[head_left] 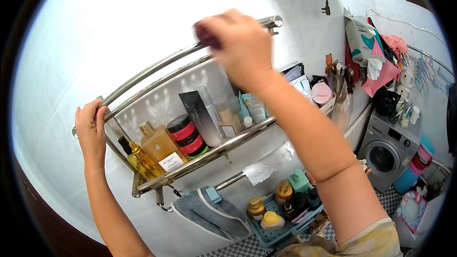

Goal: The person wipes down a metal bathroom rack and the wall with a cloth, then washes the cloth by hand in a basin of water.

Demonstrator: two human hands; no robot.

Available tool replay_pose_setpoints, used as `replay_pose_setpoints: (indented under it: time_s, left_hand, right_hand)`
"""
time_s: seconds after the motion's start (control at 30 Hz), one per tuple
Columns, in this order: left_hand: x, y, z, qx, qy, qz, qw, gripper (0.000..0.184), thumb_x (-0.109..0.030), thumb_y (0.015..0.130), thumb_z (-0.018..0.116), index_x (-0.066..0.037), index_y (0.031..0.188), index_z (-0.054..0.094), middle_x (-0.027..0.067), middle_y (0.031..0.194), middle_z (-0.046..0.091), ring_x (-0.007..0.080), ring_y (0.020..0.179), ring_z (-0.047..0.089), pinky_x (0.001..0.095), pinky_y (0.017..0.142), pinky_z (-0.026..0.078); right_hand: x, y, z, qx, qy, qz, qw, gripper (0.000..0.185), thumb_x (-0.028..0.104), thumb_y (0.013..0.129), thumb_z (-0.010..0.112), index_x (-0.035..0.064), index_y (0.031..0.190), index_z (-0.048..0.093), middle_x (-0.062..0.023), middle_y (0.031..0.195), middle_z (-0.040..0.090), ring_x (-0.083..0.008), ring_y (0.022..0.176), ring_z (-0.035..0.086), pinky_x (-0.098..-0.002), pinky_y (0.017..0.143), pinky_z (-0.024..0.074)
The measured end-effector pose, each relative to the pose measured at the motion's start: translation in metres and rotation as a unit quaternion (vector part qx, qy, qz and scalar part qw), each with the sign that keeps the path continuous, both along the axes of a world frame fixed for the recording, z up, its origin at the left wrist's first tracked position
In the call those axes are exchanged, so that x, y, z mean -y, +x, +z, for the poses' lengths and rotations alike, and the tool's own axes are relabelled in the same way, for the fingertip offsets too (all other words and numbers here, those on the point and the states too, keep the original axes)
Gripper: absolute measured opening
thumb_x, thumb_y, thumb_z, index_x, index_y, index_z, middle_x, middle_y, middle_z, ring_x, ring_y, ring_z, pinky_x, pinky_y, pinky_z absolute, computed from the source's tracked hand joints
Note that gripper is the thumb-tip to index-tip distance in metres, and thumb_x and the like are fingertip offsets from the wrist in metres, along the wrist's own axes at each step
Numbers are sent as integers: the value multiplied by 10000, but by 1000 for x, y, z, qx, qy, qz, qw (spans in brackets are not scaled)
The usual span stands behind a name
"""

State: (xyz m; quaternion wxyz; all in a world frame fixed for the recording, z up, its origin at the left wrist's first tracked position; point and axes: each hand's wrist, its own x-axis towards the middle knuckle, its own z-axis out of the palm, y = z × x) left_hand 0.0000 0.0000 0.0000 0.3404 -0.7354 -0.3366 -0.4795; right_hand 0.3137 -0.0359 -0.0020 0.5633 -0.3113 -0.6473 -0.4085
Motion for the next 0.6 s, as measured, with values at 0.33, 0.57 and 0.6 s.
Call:
replay_pose_setpoints:
  time_s: [0.33,0.57,0.6]
  left_hand:
    - [0,0,0,1,16,-15,1000,166,-175,878,535,-26,941,571,65,760,565,202,697,511,438,1050,244]
    - [3,3,1,14,5,-12,1000,161,-177,866,554,-29,925,576,59,747,565,195,738,521,429,1049,234]
    - [4,4,1,14,7,-13,1000,161,-175,864,556,-29,927,578,59,752,570,194,737,523,429,1047,236]
  right_hand:
    - [28,14,-10,-45,63,-143,987,309,102,640,689,218,917,615,0,884,593,-228,805,595,-312,641,501]
    - [34,17,-3,-105,7,-188,976,306,121,647,692,207,935,635,-11,862,606,-233,782,599,-320,657,489]
    - [30,-6,-1,-81,5,-186,979,286,115,652,686,208,915,626,-25,853,598,-239,788,601,-336,649,496]
